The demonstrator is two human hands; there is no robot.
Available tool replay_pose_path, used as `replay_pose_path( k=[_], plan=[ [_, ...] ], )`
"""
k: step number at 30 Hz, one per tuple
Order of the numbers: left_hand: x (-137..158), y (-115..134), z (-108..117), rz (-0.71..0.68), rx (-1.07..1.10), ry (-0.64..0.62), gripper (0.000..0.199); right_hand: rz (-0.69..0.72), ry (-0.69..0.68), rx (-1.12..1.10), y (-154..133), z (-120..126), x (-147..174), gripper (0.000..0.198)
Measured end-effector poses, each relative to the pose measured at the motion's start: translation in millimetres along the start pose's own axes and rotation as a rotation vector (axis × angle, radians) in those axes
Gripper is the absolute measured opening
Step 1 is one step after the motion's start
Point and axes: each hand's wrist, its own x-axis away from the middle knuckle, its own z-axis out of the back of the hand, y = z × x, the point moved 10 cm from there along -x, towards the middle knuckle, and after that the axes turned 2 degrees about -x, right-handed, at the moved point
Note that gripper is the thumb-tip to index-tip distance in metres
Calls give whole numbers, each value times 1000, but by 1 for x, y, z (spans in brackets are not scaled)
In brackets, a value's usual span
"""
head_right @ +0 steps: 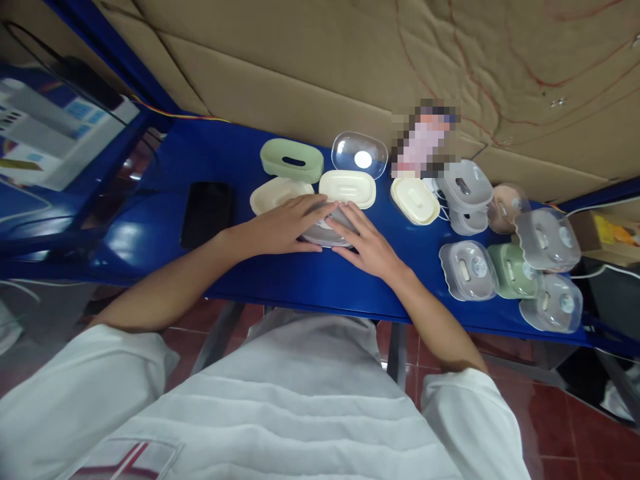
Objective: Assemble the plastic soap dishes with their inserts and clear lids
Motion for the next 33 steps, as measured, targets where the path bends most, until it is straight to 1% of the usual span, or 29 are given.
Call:
replay_pose_path(
  k=[4, 8, 12, 15, 18, 20, 24, 29, 33],
  plan=[
    [-2, -4, -2, 1, -18, 35, 98, -40, 2, -21, 6, 0, 2, 78],
    [-4, -1, 3, -52, 70, 94, 98, -79, 27, -35, 16, 6, 7, 75],
    [-5, -1, 1, -86, 85, 118, 86, -90, 29, -18, 19, 8, 8, 71],
    [-4, -2, -2, -86, 68, 112, 84, -113, -16, -1, 19, 5, 7, 73],
    [-4, -4, -4, -79, 54, 93, 90, -96, -49, 17, 14, 2, 7, 83],
    [-3, -4, -4, -85, 50, 88, 91, -80, -49, 37, 12, 2, 7, 88],
    [-4, -4, -4, -106, 31, 91, 90, -73, -32, 55, 13, 3, 9, 91],
    [-5, -4, -3, -114, 26, 98, 90, -74, -7, 98, 14, 4, 10, 87],
    [-6, -5, -3, -69, 9, 74, 90, -72, 1, 95, 12, 4, 7, 80]
  ],
)
